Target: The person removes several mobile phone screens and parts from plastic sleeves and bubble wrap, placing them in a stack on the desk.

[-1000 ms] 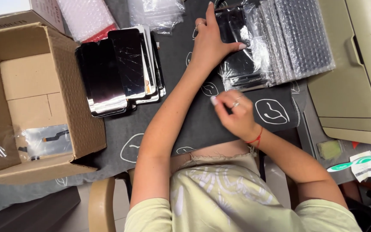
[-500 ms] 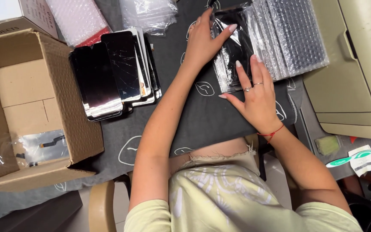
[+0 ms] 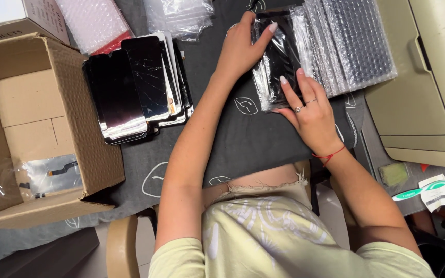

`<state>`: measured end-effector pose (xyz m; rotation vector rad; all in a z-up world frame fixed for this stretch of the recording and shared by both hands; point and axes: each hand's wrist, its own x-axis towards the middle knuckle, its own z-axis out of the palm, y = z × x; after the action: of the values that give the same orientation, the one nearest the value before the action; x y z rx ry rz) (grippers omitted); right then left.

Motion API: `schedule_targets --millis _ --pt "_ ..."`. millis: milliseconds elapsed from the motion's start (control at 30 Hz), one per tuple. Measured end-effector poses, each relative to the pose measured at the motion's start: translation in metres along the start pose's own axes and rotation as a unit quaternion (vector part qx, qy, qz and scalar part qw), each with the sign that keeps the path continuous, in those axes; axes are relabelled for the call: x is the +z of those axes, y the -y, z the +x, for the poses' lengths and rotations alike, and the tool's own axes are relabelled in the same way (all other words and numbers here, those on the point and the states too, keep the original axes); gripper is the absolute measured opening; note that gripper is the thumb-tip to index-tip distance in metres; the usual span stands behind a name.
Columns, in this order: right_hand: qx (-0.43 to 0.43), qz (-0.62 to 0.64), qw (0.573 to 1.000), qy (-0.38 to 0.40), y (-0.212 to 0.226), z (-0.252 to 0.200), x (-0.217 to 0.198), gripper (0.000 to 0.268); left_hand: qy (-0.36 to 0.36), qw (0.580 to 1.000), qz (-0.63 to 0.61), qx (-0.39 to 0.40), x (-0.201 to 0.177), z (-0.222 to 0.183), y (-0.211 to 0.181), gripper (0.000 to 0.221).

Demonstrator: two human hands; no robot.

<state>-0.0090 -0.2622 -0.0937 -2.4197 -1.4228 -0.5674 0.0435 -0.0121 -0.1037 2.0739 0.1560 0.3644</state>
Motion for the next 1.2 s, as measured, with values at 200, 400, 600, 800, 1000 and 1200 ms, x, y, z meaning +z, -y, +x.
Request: schedule_targets --millis 200,400,600,800,1000,1200 --pt "0.009 0.007 1.0 -0.013 0.003 0.002 0.001 0.066 -0.016 0.999 0.024 -0.016 -0.002 -0.001 -0.002 0.056" --pt "0.012 0.012 0.999 -0.045 0.002 0.007 -0.005 0.075 -0.048 0.995 0.075 -0.044 0.029 -0.009 -0.006 0.077" --pt "-0.006 0.033 0.998 -0.053 0.004 0.004 -0.003 0.082 -0.093 0.993 0.038 -0.061 0.031 -0.014 -0.014 0.074" --pt "-0.02 0.074 0.995 -0.068 0.002 -0.004 0.002 0.074 -0.15 0.988 0.02 -0.038 0.03 -0.015 -0.011 0.064" --pt "-0.014 0.151 0.981 -0.118 0.009 -0.007 -0.006 0.05 -0.226 0.97 -0.017 0.093 0.017 -0.023 -0.035 0.047" --pt "0.035 0.222 0.967 -0.119 0.033 0.031 -0.019 0.031 -0.156 0.967 0.021 0.198 -0.022 -0.101 -0.034 0.06"
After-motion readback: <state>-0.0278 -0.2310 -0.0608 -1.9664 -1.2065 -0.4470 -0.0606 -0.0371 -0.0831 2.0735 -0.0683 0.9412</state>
